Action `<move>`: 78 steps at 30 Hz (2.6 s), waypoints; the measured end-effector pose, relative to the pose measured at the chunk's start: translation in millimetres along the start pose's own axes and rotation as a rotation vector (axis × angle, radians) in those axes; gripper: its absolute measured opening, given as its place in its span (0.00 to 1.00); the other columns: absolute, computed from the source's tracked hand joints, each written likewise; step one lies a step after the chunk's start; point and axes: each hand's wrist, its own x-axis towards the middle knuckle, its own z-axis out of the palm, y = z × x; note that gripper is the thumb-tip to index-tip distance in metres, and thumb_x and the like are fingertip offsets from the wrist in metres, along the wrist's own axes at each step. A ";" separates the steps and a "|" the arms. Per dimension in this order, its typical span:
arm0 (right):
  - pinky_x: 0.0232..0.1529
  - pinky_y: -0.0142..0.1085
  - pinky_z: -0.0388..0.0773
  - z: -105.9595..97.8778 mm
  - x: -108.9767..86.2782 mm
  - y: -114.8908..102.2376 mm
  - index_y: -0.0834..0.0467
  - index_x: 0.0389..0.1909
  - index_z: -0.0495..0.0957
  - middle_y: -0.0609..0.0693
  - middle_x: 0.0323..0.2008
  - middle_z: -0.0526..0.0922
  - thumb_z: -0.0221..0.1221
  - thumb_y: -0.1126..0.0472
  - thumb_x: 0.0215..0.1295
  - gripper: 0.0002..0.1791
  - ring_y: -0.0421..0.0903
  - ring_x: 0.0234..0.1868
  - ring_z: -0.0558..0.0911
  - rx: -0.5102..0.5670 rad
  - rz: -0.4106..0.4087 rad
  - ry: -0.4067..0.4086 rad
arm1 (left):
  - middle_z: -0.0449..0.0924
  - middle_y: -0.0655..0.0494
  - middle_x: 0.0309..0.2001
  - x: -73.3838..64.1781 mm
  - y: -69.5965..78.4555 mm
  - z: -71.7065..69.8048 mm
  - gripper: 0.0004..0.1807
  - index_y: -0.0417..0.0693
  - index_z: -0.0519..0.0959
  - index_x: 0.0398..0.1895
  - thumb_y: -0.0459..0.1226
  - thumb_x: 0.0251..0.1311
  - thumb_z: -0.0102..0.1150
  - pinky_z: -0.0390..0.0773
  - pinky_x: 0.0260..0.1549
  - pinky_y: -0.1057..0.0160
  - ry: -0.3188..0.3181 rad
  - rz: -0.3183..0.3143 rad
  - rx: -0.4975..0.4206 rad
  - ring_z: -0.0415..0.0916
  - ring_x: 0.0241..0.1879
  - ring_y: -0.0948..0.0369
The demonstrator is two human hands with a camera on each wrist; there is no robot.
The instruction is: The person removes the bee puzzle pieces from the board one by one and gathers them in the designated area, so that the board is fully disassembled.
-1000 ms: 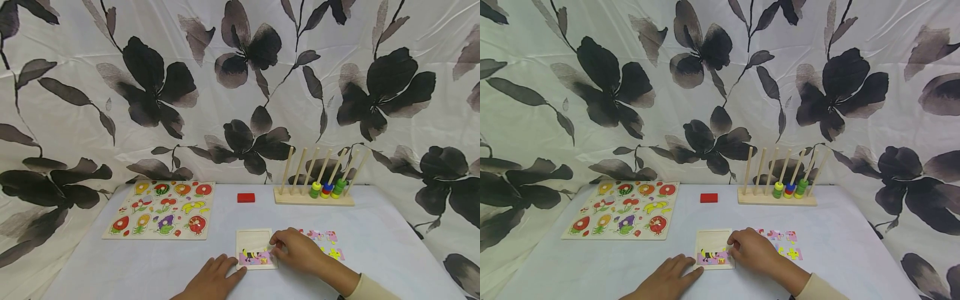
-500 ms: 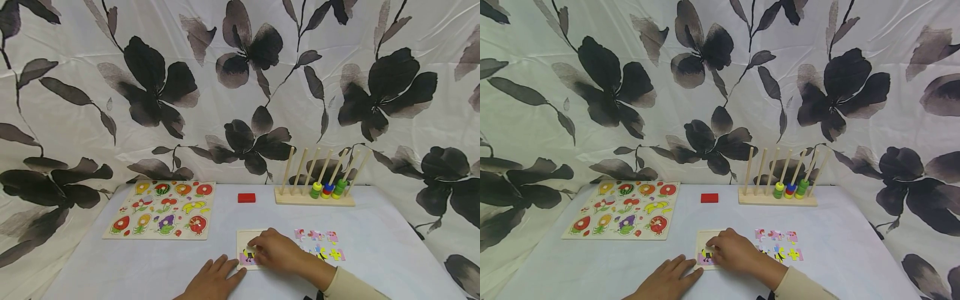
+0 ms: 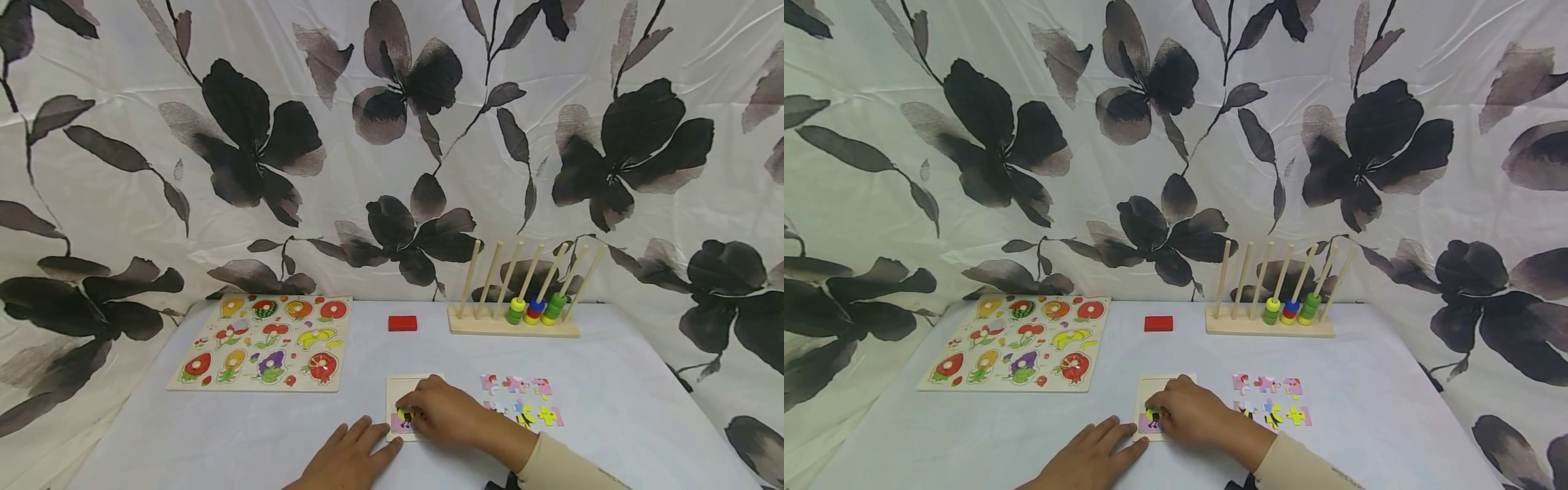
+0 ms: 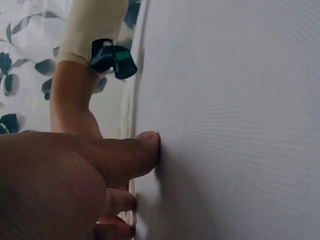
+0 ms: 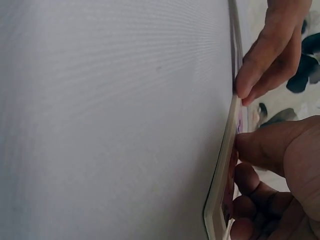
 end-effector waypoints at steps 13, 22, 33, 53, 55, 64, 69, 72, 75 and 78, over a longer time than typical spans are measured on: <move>0.43 0.33 0.75 -6.1 4.8 -5.4 0.52 0.47 0.82 0.38 0.33 0.75 0.66 0.69 0.62 0.14 0.37 0.40 0.72 0.088 0.051 -0.087 | 0.67 0.58 0.70 -1.0 3.0 -4.9 0.47 0.68 0.70 0.74 0.78 0.55 0.48 0.71 0.61 0.37 -0.014 -0.019 0.000 0.65 0.69 0.48; 0.42 0.34 0.75 -7.7 5.9 -5.2 0.49 0.45 0.77 0.39 0.33 0.74 0.67 0.69 0.60 0.16 0.39 0.40 0.72 0.154 0.075 -0.076 | 0.67 0.59 0.70 -0.3 2.8 -5.8 0.47 0.69 0.69 0.74 0.78 0.55 0.48 0.71 0.61 0.36 -0.023 -0.021 -0.009 0.64 0.69 0.48; 0.34 0.30 0.72 -5.1 3.4 -7.9 0.47 0.40 0.76 0.36 0.29 0.71 0.70 0.67 0.58 0.16 0.36 0.36 0.71 0.089 0.101 -0.014 | 0.67 0.58 0.70 -0.6 1.5 -6.1 0.47 0.68 0.69 0.75 0.78 0.55 0.49 0.71 0.61 0.37 -0.021 -0.006 -0.013 0.65 0.69 0.48; 0.41 0.32 0.77 -12.1 -12.2 -0.5 0.47 0.39 0.77 0.35 0.33 0.77 0.63 0.63 0.70 0.07 0.34 0.37 0.75 0.292 0.130 0.107 | 0.69 0.58 0.69 -1.6 -0.2 -1.6 0.46 0.66 0.72 0.73 0.78 0.57 0.47 0.74 0.59 0.39 0.048 0.036 0.015 0.66 0.67 0.49; 0.40 0.32 0.78 -13.8 -15.2 2.8 0.47 0.41 0.77 0.36 0.34 0.78 0.63 0.62 0.72 0.07 0.35 0.36 0.76 0.351 0.166 0.113 | 0.69 0.58 0.69 -1.1 -0.3 -1.5 0.46 0.67 0.71 0.73 0.78 0.56 0.47 0.73 0.59 0.38 0.038 0.030 0.009 0.66 0.68 0.49; 0.31 0.31 0.76 -13.9 -19.9 8.4 0.48 0.43 0.77 0.39 0.35 0.81 0.61 0.64 0.73 0.06 0.37 0.32 0.76 0.461 0.183 0.127 | 0.69 0.58 0.68 0.0 -0.4 -1.1 0.47 0.67 0.71 0.73 0.79 0.55 0.45 0.73 0.59 0.38 0.031 0.019 -0.002 0.66 0.67 0.49; 0.36 0.30 0.77 -8.3 -16.4 5.7 0.49 0.41 0.78 0.37 0.34 0.81 0.62 0.63 0.72 0.05 0.35 0.35 0.77 0.463 0.148 0.110 | 0.69 0.59 0.69 -0.9 0.7 -2.8 0.46 0.67 0.71 0.73 0.78 0.56 0.47 0.73 0.60 0.38 0.025 0.013 0.001 0.66 0.68 0.49; 0.37 0.30 0.77 -6.9 -14.8 4.4 0.49 0.41 0.78 0.37 0.33 0.80 0.63 0.63 0.72 0.05 0.35 0.36 0.77 0.463 0.146 0.105 | 0.68 0.59 0.69 -0.8 1.2 -3.3 0.47 0.68 0.71 0.74 0.78 0.55 0.48 0.72 0.60 0.38 0.015 0.004 0.002 0.65 0.68 0.49; 0.35 0.30 0.77 -7.5 -14.1 3.8 0.48 0.42 0.78 0.37 0.34 0.81 0.62 0.62 0.72 0.05 0.35 0.34 0.77 0.456 0.150 0.103 | 0.68 0.59 0.69 -1.1 1.3 -3.6 0.47 0.68 0.70 0.74 0.78 0.55 0.48 0.72 0.61 0.38 0.011 0.001 0.006 0.65 0.68 0.49; 0.32 0.30 0.77 -10.0 -15.5 4.4 0.48 0.42 0.78 0.39 0.34 0.82 0.62 0.63 0.73 0.05 0.35 0.31 0.77 0.456 0.158 0.106 | 0.68 0.59 0.69 -1.2 0.7 -3.0 0.47 0.68 0.71 0.73 0.79 0.55 0.46 0.73 0.60 0.39 0.015 0.005 0.012 0.65 0.68 0.49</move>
